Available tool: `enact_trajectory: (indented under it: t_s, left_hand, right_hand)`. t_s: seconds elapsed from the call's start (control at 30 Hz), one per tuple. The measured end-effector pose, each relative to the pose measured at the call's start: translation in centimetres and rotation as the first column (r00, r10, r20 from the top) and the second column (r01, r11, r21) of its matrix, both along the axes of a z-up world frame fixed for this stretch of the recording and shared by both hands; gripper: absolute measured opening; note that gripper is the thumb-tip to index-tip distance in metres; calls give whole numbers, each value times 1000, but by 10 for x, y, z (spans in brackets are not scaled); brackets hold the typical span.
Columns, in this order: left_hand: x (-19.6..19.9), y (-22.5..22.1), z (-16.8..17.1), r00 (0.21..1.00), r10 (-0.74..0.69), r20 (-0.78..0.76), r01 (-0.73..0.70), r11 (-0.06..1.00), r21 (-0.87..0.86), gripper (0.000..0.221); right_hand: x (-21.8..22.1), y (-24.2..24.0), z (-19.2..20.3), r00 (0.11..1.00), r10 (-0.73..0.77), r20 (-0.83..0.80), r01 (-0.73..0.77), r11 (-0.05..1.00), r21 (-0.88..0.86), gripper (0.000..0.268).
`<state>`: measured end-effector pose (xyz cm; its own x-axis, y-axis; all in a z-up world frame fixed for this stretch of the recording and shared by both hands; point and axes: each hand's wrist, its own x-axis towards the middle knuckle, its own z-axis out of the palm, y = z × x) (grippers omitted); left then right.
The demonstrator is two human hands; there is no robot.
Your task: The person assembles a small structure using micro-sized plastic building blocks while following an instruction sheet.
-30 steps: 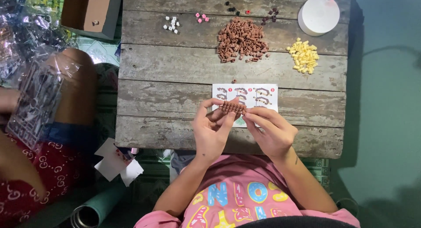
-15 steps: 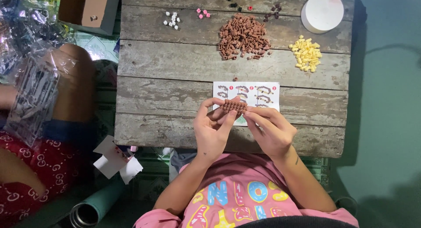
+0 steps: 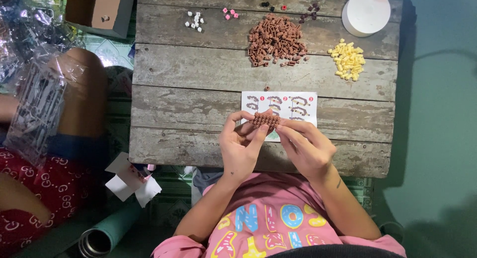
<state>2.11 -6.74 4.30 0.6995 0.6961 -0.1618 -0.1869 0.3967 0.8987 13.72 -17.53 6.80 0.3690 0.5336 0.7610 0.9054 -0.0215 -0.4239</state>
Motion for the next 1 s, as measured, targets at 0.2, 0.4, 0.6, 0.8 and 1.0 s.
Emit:
enact_trajectory:
  t_s: [0.2, 0.4, 0.6, 0.8, 1.0]
  left_hand:
    - [2, -1, -10, 999, 42, 3, -42, 999, 21, 35]
    - [2, 5, -6, 999, 25, 23, -27, 996, 80, 33]
    - [-12, 58, 14, 994, -13, -107, 59, 895, 442, 31]
    - [-24, 82, 16, 974, -46, -223, 183, 740, 647, 43]
    - [-26, 87, 2, 973, -50, -227, 197, 696, 690, 22]
  right_hand:
    - [-2, -1, -5, 994, -65, 89, 69, 996, -48, 17]
    - [-3, -2, -10, 996, -72, 54, 77, 993, -95, 16]
    - [6, -9, 3, 989, -78, -123, 44, 965, -257, 15]
    - [28, -25, -27, 1000, -2, -23, -8, 908, -418, 21]
    - [25, -38, -38, 998, -40, 42, 56, 841, -537, 32]
